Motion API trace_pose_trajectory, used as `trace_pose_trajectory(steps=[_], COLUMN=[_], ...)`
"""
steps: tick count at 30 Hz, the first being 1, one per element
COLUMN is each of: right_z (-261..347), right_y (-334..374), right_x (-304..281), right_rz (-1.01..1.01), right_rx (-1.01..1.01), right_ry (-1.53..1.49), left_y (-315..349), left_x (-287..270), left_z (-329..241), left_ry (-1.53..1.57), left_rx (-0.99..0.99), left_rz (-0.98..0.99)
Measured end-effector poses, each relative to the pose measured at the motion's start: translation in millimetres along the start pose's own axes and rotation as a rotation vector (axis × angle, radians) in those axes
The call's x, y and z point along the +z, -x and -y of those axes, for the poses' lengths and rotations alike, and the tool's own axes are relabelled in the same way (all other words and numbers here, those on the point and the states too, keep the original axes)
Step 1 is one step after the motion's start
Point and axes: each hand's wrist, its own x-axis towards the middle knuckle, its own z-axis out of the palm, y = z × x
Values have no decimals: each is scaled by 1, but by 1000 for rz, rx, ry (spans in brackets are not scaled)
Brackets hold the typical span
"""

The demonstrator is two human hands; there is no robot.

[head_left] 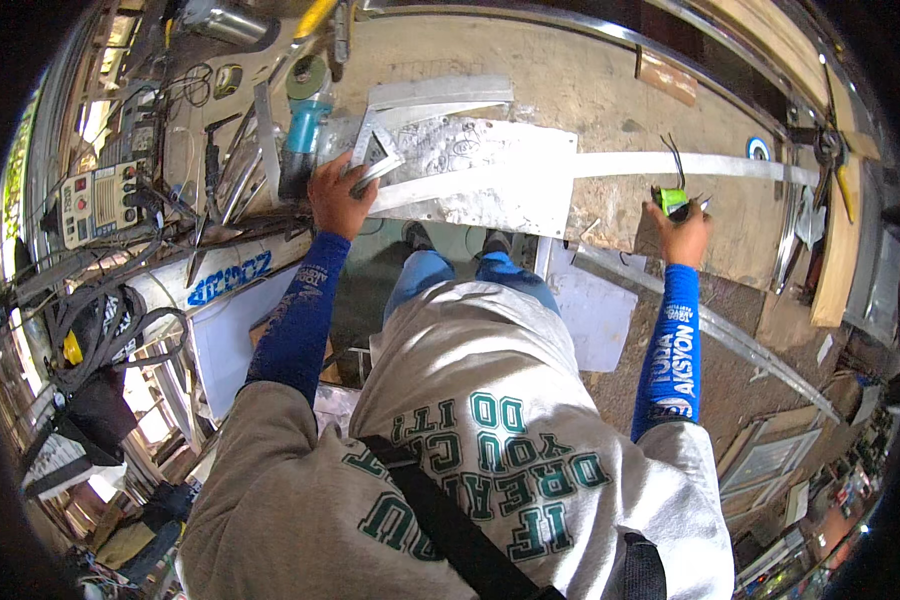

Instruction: The person measures and marks a flat metal bar with a tape measure and marker, then uses an angle grinder to cut the bar, producing sparks. The person fits the cut piece into a metal frame, then repeats the measuring and marking process on another section of the bar.

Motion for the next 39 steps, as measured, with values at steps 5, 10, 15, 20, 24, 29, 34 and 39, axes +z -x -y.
trace_pose_trajectory(steps=[5, 10, 15, 20, 24, 29, 34, 39], right_z=[13, 159, 283, 306, 346, 368, 371, 375], right_y=[10, 57, 105, 110, 115, 120, 118, 94], right_x=[10, -18, -85, -108, -126, -125, -122, -110], right_rz=[-93, 127, 555, 859, 790, 672, 837, 779], right_rx=[-74, -608, -708, -228, -292, -483, -463, -642], right_ry=[-128, -531, -869, -1712, -1954, -1739, -1725, -1621], left_y=[-23, -10, -8, -7, -31, -42, -42, -40], left_x=[-20, -22, -64, -106, -151, -157, -166, -179], left_z=[-34, -119, -163, -147, -202, -215, -211, -193], left_ry=[-64, 1328, 2102, 2060, 1978, 1448, 1306, 1786], left_rx=[-212, -655, -1032, -833, -766, -694, -610, -888], left_rz=[42, 223, 118, 238, 124, -216, -321, -328])
